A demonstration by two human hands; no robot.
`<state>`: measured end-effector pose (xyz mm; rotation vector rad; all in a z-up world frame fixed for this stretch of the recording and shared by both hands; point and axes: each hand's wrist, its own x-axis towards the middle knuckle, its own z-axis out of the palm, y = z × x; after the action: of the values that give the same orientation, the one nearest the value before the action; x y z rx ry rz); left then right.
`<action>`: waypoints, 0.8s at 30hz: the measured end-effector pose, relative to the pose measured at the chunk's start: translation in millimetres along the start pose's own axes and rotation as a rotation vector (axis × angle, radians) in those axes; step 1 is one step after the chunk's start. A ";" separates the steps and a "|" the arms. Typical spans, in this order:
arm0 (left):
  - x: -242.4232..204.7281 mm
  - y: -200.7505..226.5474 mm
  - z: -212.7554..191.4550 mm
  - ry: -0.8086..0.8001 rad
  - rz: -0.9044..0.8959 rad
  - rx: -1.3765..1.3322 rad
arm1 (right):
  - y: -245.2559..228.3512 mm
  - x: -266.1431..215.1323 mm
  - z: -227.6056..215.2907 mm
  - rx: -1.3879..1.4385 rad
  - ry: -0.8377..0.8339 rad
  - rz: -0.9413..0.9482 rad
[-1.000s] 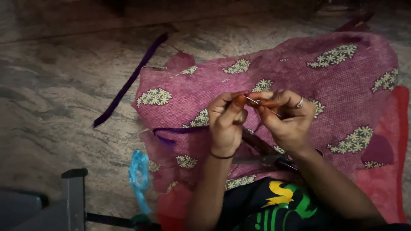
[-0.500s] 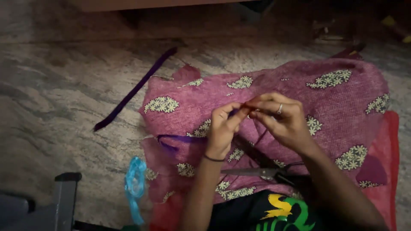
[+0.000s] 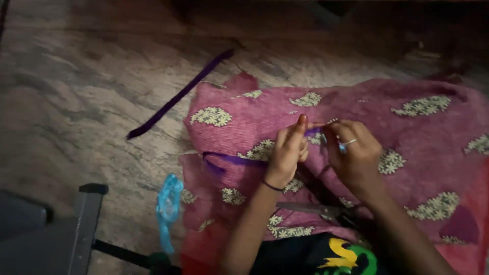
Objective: Making a decorative ribbon accessory using fabric, ribbon, needle, and scissors.
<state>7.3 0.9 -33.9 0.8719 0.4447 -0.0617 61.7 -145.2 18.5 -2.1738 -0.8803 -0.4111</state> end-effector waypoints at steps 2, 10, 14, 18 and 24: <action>-5.2 9.8 1.5 0.002 0.064 0.154 | 11.5 -8.2 1.6 0.198 -0.072 0.226; -3.8 23.2 -5.1 -0.239 0.479 0.740 | 49.0 -6.4 1.5 0.938 -0.405 1.029; -10.8 38.8 -2.3 -0.304 0.351 0.895 | 51.4 -8.8 0.2 0.908 -0.536 0.988; -4.4 24.8 -14.6 -0.387 0.370 0.934 | 52.2 -11.8 1.4 0.889 -0.622 1.007; -7.5 17.5 -3.5 -0.241 0.329 0.920 | 64.3 -26.4 12.2 1.031 -0.573 0.998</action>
<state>3.4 13.9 -20.1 1.8085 0.0145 -0.0673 88.2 -179.8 -37.0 -1.4362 -0.0785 0.9837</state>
